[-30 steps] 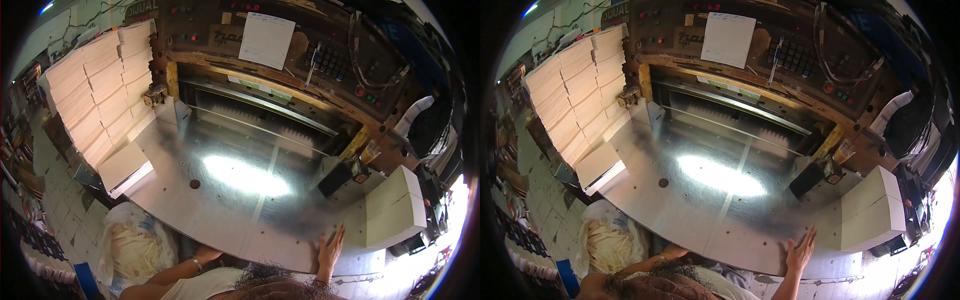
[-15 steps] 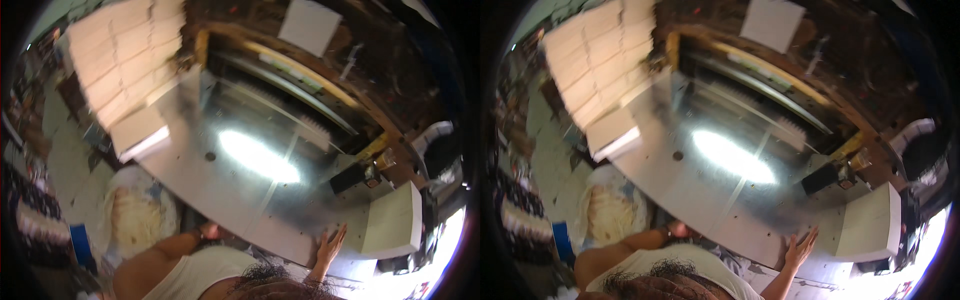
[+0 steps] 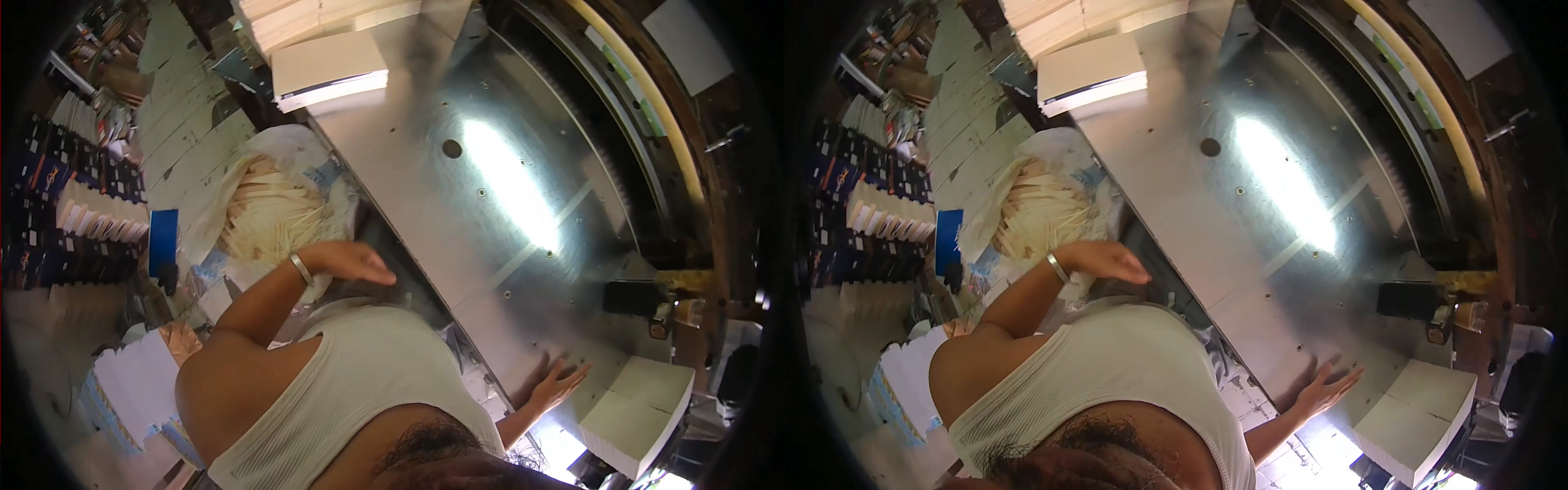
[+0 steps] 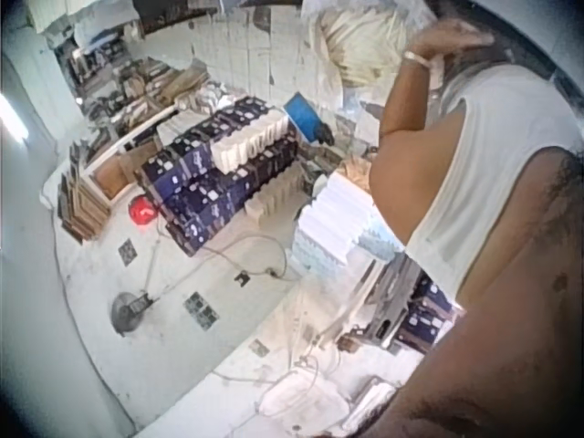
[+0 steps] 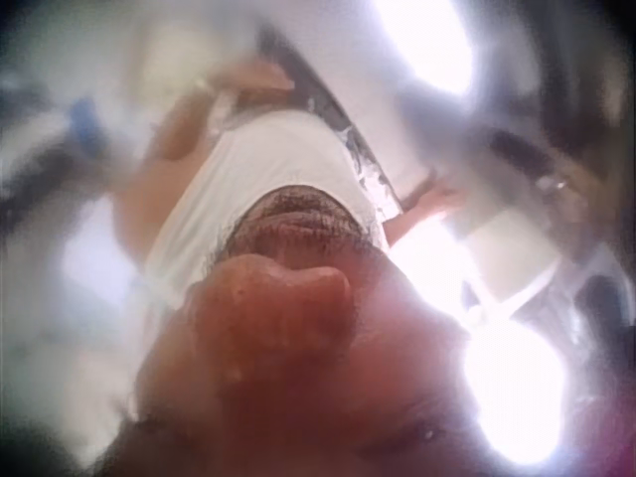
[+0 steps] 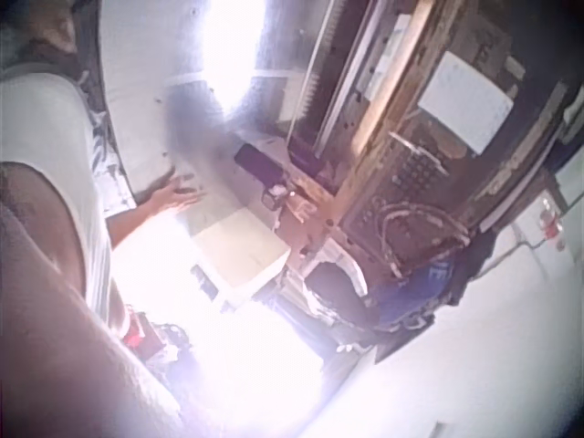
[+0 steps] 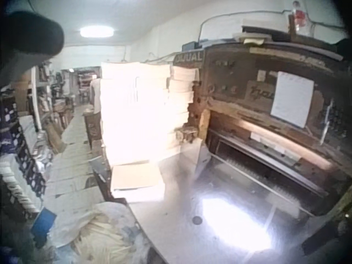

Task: The person uses an industrial paper cutter to trim and divide large stacks of paper into smaller blocks by hand, gathering trimmings into a bag and stacking the finished blocks.

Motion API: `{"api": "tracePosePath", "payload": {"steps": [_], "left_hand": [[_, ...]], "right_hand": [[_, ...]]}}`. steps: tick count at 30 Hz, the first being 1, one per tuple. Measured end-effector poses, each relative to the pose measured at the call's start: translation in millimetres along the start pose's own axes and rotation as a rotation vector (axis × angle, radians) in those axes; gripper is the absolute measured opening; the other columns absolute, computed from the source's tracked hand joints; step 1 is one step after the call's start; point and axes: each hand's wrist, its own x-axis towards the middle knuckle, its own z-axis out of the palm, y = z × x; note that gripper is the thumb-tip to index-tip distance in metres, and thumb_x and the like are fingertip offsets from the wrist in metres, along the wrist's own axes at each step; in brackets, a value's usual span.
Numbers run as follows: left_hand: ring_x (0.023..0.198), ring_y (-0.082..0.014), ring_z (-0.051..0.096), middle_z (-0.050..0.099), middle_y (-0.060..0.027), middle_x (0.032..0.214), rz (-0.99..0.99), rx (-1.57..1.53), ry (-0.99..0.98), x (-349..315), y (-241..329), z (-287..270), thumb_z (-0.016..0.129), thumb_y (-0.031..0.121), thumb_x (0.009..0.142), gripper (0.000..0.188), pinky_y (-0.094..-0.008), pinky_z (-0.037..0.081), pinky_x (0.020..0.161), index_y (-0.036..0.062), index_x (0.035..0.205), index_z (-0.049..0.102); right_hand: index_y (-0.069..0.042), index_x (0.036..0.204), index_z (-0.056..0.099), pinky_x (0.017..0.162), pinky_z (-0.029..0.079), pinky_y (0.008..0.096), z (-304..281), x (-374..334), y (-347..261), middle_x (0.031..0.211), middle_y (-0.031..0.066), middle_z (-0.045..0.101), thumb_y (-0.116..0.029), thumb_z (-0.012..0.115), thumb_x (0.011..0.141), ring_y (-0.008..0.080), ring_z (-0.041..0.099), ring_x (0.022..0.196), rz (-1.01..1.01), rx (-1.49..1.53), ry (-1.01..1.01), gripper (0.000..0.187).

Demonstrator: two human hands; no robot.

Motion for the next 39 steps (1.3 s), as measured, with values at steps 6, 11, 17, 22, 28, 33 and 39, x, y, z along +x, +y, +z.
{"api": "tracePosePath", "payload": {"steps": [6, 11, 17, 22, 28, 33, 39], "left_hand": [[0.082, -0.0118, 0.067, 0.074, -0.0035, 0.093, 0.414, 0.008, 0.960, -104.2, 58.5, -103.1, 0.065, 0.029, 0.102, 0.026, -0.0262, 0.053, 0.076, 0.0045, 0.099, 0.073], [0.105, -0.0166, 0.070, 0.075, -0.0122, 0.120, 0.522, -0.114, 1.779, -85.9, -22.0, -240.3, 0.070, 0.044, 0.098, 0.056, -0.0310, 0.052, 0.096, -0.0041, 0.128, 0.067], [0.105, -0.0184, 0.072, 0.077, -0.0121, 0.118, 0.165, -0.190, 1.629, -73.7, -24.9, -283.7, 0.074, 0.043, 0.093, 0.061, -0.0326, 0.053, 0.095, -0.0052, 0.130, 0.070], [0.097, -0.0148, 0.072, 0.079, -0.0078, 0.109, 0.253, -0.209, 1.572, -66.7, -23.6, -285.7, 0.076, 0.037, 0.091, 0.048, -0.0301, 0.053, 0.088, -0.0029, 0.117, 0.077], [0.102, -0.0171, 0.072, 0.078, -0.0128, 0.110, 0.176, 0.009, 1.407, -40.0, -1.7, -296.9, 0.081, 0.029, 0.088, 0.060, -0.0311, 0.052, 0.094, -0.0031, 0.136, 0.066], [0.092, -0.0224, 0.072, 0.078, -0.0199, 0.105, 0.251, 0.110, 1.373, 3.7, 33.2, -289.1, 0.079, 0.021, 0.084, 0.093, -0.0346, 0.056, 0.086, 0.0074, 0.163, 0.031], [0.083, -0.0220, 0.068, 0.070, -0.0176, 0.107, 0.372, -0.122, 1.028, 34.1, 92.1, -250.9, 0.079, 0.009, 0.079, 0.117, -0.0324, 0.057, 0.065, 0.0095, 0.170, 0.005]], "right_hand": [[-0.016, 0.168, 0.025, 0.126, 0.027, 0.0533, 2.0, 0.6, 4.9, 0.170, 0.0189, 0.030, -0.066, 0.054, 0.100, 0.0405, 0.029, 0.156, -0.014, -0.001, 0.043, 0.089], [-0.020, 0.168, 0.025, 0.126, 0.027, 0.0550, 2.8, 4.5, -5.4, 0.170, 0.0170, 0.031, -0.073, 0.050, 0.098, 0.0404, 0.029, 0.156, -0.035, 0.073, 0.075, 0.092], [-0.016, 0.167, 0.026, 0.125, 0.028, 0.0541, 2.3, 0.6, 0.6, 0.169, 0.0193, 0.031, -0.068, 0.053, 0.099, 0.0418, 0.029, 0.156, -0.019, 0.065, 0.076, 0.090], [-0.013, 0.167, 0.027, 0.126, 0.027, 0.0526, 3.2, -0.7, 0.6, 0.169, 0.0212, 0.031, -0.065, 0.053, 0.101, 0.0421, 0.029, 0.155, -0.040, 0.071, 0.075, 0.088], [-0.009, 0.166, 0.028, 0.126, 0.025, 0.0522, -2.8, -1.7, -6.3, 0.169, 0.0222, 0.030, -0.062, 0.057, 0.099, 0.0421, 0.028, 0.155, -0.012, 0.054, 0.044, 0.090], [-0.008, 0.165, 0.028, 0.127, 0.025, 0.0525, -6.1, -0.1, -17.8, 0.169, 0.0239, 0.029, -0.051, 0.064, 0.098, 0.0430, 0.028, 0.156, 0.021, 0.089, 0.034, 0.087], [-0.008, 0.165, 0.028, 0.125, 0.029, 0.0503, -2.4, -0.8, -28.6, 0.170, 0.0231, 0.028, -0.043, 0.070, 0.098, 0.0416, 0.031, 0.155, 0.070, 0.312, 0.165, 0.086]]}}
